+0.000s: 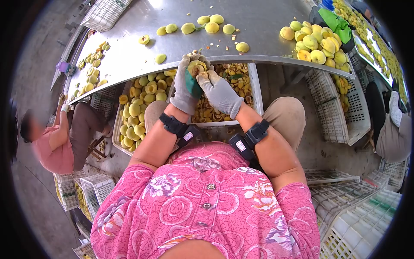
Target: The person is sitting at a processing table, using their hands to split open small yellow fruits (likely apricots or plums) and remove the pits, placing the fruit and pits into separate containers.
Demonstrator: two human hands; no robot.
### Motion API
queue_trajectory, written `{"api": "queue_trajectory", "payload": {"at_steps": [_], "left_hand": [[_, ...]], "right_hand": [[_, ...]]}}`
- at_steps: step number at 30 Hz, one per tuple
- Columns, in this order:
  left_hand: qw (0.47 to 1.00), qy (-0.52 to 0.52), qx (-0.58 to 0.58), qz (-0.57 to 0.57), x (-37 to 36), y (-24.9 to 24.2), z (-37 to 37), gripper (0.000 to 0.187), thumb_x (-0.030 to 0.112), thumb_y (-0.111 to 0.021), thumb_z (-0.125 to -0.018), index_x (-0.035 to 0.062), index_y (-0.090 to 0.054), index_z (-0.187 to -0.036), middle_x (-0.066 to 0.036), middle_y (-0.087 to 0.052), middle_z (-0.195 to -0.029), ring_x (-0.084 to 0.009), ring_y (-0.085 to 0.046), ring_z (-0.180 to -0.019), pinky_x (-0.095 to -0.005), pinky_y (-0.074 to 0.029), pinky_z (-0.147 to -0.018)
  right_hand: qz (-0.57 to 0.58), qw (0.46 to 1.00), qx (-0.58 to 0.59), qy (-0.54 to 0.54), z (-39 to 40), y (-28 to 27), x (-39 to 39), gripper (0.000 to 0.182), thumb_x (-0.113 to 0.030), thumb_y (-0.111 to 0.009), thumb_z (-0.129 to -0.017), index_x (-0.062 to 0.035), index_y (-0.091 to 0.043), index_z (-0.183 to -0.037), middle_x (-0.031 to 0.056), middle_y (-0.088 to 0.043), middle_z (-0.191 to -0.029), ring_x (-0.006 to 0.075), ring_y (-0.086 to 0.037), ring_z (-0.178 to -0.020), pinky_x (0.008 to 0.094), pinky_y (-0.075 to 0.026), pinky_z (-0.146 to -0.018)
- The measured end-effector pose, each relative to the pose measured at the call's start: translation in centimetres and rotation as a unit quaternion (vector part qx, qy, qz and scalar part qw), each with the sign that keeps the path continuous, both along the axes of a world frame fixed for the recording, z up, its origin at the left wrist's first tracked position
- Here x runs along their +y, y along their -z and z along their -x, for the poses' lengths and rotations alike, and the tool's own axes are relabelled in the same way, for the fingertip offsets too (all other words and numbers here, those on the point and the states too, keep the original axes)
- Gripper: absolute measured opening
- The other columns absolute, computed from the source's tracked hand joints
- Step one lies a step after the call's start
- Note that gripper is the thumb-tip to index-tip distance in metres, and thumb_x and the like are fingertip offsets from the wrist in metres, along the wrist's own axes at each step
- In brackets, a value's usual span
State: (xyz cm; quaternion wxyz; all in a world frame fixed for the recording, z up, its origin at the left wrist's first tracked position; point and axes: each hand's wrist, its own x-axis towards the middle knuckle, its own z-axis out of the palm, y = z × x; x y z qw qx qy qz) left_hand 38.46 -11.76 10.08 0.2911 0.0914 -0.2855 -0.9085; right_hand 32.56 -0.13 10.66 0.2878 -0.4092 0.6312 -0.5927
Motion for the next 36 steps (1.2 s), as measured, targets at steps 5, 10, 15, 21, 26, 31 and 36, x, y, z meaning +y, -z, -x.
{"api": "queue_trajectory", "payload": {"at_steps": [5, 10, 15, 21, 26, 31, 36], "left_hand": [[1.000, -0.004, 0.003, -0.029, 0.2, -0.4, 0.5, 0.028, 0.033, -0.046, -0.099, 0.0062, -0.056, -0.101, -0.013, -0.061, -0.095, -0.0273, -0.060, -0.087, -0.0438, -0.051, -0.083], [0.993, -0.068, -0.080, 0.059, 0.6, -0.9, 0.3, 0.036, 0.039, -0.046, -0.099, 0.0039, -0.056, -0.100, -0.013, -0.061, -0.092, -0.0268, -0.060, -0.084, -0.0414, -0.052, -0.080], [0.994, 0.008, -0.106, 0.013, -0.2, -1.8, -0.4, 0.046, 0.048, -0.047, -0.097, 0.0022, -0.056, -0.097, -0.013, -0.062, -0.090, -0.0264, -0.062, -0.083, -0.0391, -0.054, -0.076], [0.963, -0.029, -0.190, 0.188, -0.1, -2.8, -1.3, 0.056, 0.052, -0.042, -0.098, 0.0010, -0.061, -0.084, -0.011, -0.065, -0.084, -0.0211, -0.062, -0.073, -0.0326, -0.053, -0.072], [0.917, -0.005, -0.222, 0.330, -0.7, -2.6, -1.7, 0.061, 0.055, -0.044, -0.095, -0.0015, -0.064, -0.087, -0.013, -0.064, -0.082, -0.0208, -0.062, -0.073, -0.0343, -0.054, -0.069], [0.968, 0.089, -0.167, 0.164, -0.7, -2.6, -2.6, 0.063, 0.056, -0.045, -0.095, -0.0020, -0.065, -0.080, -0.013, -0.065, -0.077, -0.0214, -0.062, -0.071, -0.0330, -0.053, -0.067], [0.965, 0.108, -0.119, 0.209, -0.4, -2.9, -4.3, 0.059, 0.056, -0.050, -0.092, 0.0005, -0.062, -0.077, -0.015, -0.065, -0.078, -0.0250, -0.064, -0.068, -0.0341, -0.053, -0.064]], "right_hand": [[0.020, 1.000, -0.004, 0.019, 0.1, -0.1, -0.2, 0.037, -0.027, -0.048, -0.100, 0.0061, -0.057, -0.112, 0.0203, -0.065, -0.100, 0.0265, -0.062, -0.093, 0.0341, -0.047, -0.082], [-0.002, 1.000, 0.021, 0.000, 0.1, -0.1, 0.2, 0.039, -0.028, -0.048, -0.100, 0.0067, -0.055, -0.116, 0.0216, -0.065, -0.103, 0.0287, -0.062, -0.094, 0.0353, -0.048, -0.084], [-0.039, 0.999, 0.024, -0.017, -0.3, -1.4, 0.8, 0.038, -0.030, -0.048, -0.099, 0.0028, -0.055, -0.116, 0.0154, -0.066, -0.088, 0.0241, -0.064, -0.077, 0.0328, -0.050, -0.069], [-0.119, 0.954, -0.253, -0.113, -0.5, -3.2, 1.8, 0.031, -0.041, -0.050, -0.098, -0.0105, -0.051, -0.104, -0.0044, -0.044, -0.059, 0.0058, -0.038, -0.039, 0.0230, -0.029, -0.035], [-0.120, 0.943, -0.277, -0.144, -1.0, -2.0, 1.4, 0.035, -0.048, -0.049, -0.096, -0.0130, -0.050, -0.096, -0.0064, -0.042, -0.058, 0.0050, -0.036, -0.038, 0.0232, -0.029, -0.033], [-0.159, 0.861, -0.422, -0.236, -0.6, -2.5, 2.5, 0.037, -0.051, -0.048, -0.096, -0.0141, -0.050, -0.096, -0.0077, -0.038, -0.056, 0.0043, -0.032, -0.036, 0.0230, -0.026, -0.032], [-0.105, 0.747, -0.561, -0.341, -0.8, -1.3, 2.2, 0.041, -0.052, -0.046, -0.096, -0.0120, -0.050, -0.100, -0.0086, -0.033, -0.056, 0.0016, -0.026, -0.034, 0.0189, -0.020, -0.029]]}}
